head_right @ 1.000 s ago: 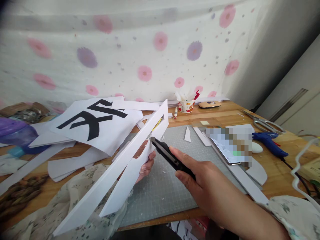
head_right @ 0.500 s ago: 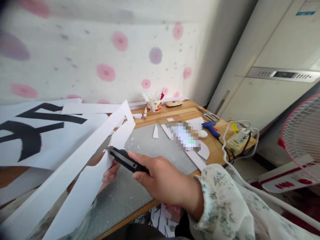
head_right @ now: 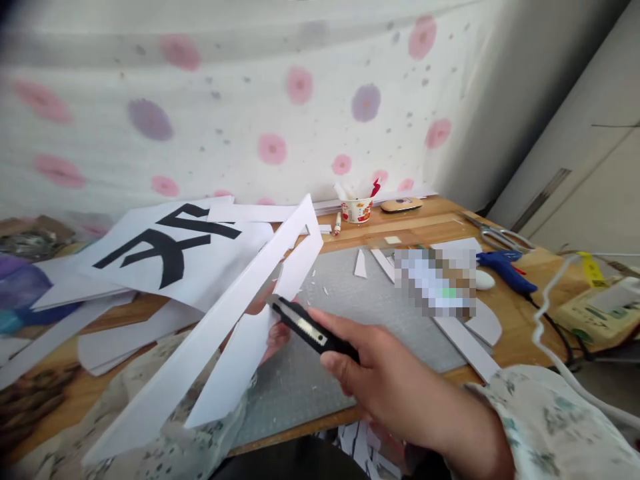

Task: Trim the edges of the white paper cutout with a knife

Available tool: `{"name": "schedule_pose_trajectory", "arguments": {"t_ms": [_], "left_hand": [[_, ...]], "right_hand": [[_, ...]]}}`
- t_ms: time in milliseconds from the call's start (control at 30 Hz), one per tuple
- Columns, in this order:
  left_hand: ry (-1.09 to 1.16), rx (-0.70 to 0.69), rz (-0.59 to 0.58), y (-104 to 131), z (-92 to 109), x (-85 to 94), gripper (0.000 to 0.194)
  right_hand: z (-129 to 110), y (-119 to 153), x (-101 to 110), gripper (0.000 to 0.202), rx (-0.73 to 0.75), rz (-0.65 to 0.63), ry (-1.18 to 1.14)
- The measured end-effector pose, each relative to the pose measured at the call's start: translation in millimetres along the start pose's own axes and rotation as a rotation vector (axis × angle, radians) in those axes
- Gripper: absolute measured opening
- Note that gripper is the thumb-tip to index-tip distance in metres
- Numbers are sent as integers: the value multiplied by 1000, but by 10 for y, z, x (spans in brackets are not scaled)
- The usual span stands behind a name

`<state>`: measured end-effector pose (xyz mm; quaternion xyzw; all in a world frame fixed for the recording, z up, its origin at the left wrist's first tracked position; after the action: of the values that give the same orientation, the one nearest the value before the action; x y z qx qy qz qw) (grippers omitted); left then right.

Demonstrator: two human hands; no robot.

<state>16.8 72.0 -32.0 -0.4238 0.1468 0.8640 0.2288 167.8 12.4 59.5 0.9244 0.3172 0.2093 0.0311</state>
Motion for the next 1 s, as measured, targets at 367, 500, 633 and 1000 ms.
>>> {"name": "schedule_pose_trajectory", "arguments": {"t_ms": [367, 500, 633, 1000], "left_hand": [[23, -25, -87, -26, -25, -45, 17], [24, -85, -67, -31, -32, -20, 14], [17, -126, -51, -27, -9, -33, 17], [-47, -105, 75, 30, 60, -11, 11]], "right_hand": [[-25, 40, 104, 57, 16, 129, 286], [87, 48, -30, 61, -91, -19, 39], [166, 76, -120, 66, -166, -107, -133], [210, 138, -188, 66, -123, -110, -309]]}}
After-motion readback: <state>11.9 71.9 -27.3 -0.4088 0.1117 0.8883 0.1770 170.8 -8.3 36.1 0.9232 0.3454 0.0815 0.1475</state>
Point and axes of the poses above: each hand's wrist, its own y-axis away from the middle knuckle, its own x-axis out of the back of the hand, z = x × y, the point moved 8 cm from there along -y, towards the middle knuckle, and after that the axes turned 3 degrees about -z, right-handed, at the moved point
